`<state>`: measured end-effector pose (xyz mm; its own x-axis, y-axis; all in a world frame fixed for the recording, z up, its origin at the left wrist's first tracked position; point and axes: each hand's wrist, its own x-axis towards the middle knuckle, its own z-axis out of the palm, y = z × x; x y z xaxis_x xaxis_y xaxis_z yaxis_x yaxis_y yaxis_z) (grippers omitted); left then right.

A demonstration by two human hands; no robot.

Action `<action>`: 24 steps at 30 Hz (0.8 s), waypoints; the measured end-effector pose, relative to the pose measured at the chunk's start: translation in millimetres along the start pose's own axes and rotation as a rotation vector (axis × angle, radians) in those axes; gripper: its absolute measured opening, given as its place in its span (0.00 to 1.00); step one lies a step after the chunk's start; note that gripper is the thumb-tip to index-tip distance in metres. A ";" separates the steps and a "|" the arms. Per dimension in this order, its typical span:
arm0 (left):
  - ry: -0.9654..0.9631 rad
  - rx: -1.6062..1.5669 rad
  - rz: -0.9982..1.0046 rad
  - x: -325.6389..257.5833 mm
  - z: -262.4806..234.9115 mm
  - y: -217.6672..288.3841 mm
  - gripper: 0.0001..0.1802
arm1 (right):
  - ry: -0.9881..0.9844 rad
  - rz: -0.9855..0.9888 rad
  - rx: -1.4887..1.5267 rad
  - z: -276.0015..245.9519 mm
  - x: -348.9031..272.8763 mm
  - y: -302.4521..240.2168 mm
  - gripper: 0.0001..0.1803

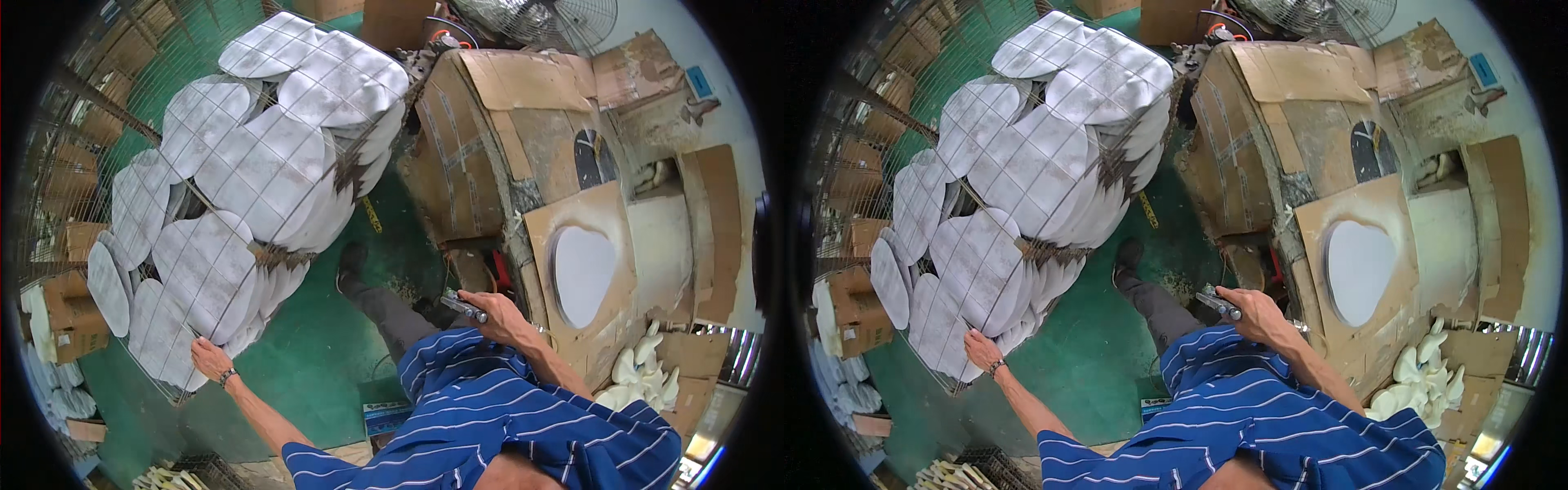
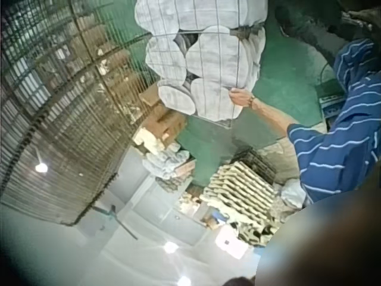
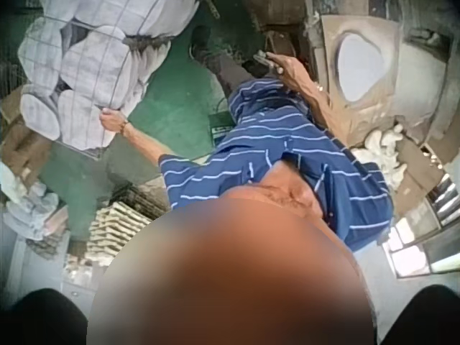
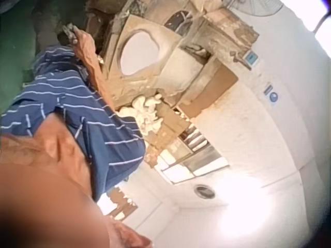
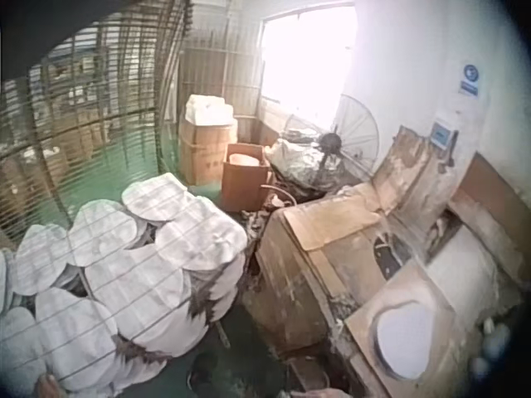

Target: Apply adhesive to foam pads using a spray gun and place them on a drying rack.

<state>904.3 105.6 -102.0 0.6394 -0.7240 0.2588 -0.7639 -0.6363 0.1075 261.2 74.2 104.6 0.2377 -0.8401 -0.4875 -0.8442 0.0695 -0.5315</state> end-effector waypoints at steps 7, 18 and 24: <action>0.030 0.017 0.037 -46.3 -14.8 3.0 0.21 | 0.036 0.028 0.062 36.9 -68.1 -5.5 0.31; 0.190 -0.009 -0.037 -112.4 -86.2 43.2 0.30 | 0.284 0.124 0.416 28.2 -165.0 -44.4 0.30; 0.177 0.054 0.087 -123.0 -119.9 87.3 0.23 | 0.674 0.321 0.527 3.3 -217.8 -49.5 0.33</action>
<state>748.5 171.0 -9.4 0.5423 -0.7217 0.4301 -0.8067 -0.5904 0.0265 252.8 255.5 234.9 -0.4415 -0.8627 -0.2466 -0.4529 0.4515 -0.7688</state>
